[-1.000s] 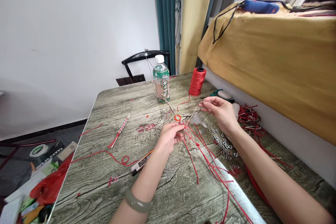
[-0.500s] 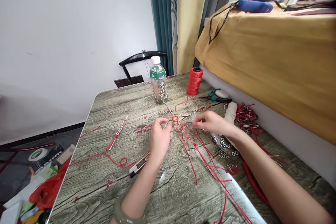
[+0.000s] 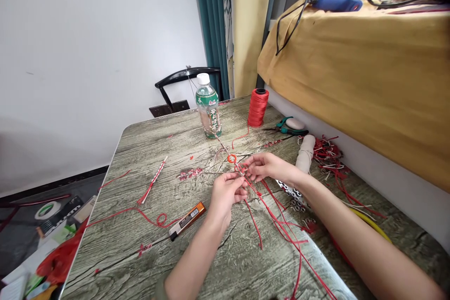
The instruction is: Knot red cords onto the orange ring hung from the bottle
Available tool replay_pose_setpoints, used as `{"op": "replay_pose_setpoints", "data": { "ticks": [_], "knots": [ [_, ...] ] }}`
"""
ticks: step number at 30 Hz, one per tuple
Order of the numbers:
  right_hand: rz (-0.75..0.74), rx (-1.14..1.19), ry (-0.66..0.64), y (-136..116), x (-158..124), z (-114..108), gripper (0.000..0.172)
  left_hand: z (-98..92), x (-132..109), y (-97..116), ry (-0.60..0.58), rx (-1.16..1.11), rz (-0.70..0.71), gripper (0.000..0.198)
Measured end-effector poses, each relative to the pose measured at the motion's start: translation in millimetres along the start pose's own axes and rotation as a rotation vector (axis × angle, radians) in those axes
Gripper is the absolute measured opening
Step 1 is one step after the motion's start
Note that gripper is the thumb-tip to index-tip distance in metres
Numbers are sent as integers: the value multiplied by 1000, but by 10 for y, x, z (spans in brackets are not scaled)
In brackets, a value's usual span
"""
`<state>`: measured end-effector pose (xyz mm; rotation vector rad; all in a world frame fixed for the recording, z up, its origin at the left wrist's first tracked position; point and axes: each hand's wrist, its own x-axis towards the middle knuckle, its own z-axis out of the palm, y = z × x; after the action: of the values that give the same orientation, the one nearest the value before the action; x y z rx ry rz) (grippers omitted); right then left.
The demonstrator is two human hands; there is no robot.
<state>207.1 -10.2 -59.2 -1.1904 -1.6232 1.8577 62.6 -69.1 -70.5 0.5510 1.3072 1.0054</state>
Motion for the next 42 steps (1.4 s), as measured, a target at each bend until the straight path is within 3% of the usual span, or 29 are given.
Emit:
{"op": "replay_pose_setpoints", "data": {
  "ticks": [6,14,26,42],
  "knots": [
    [-2,-44,50,43,-4,-56,28,-48,18,1,83,39,61,19],
    [-44,-183,-40,82,4,-75,19,-124,16,-31,31,175,117,17],
    [-152,-343,-10,125,33,-113,23,-221,82,-18,65,372,223,19],
    [-85,-419,45,90,27,-189,20,-347,144,59,143,578,400,15]
  ]
}}
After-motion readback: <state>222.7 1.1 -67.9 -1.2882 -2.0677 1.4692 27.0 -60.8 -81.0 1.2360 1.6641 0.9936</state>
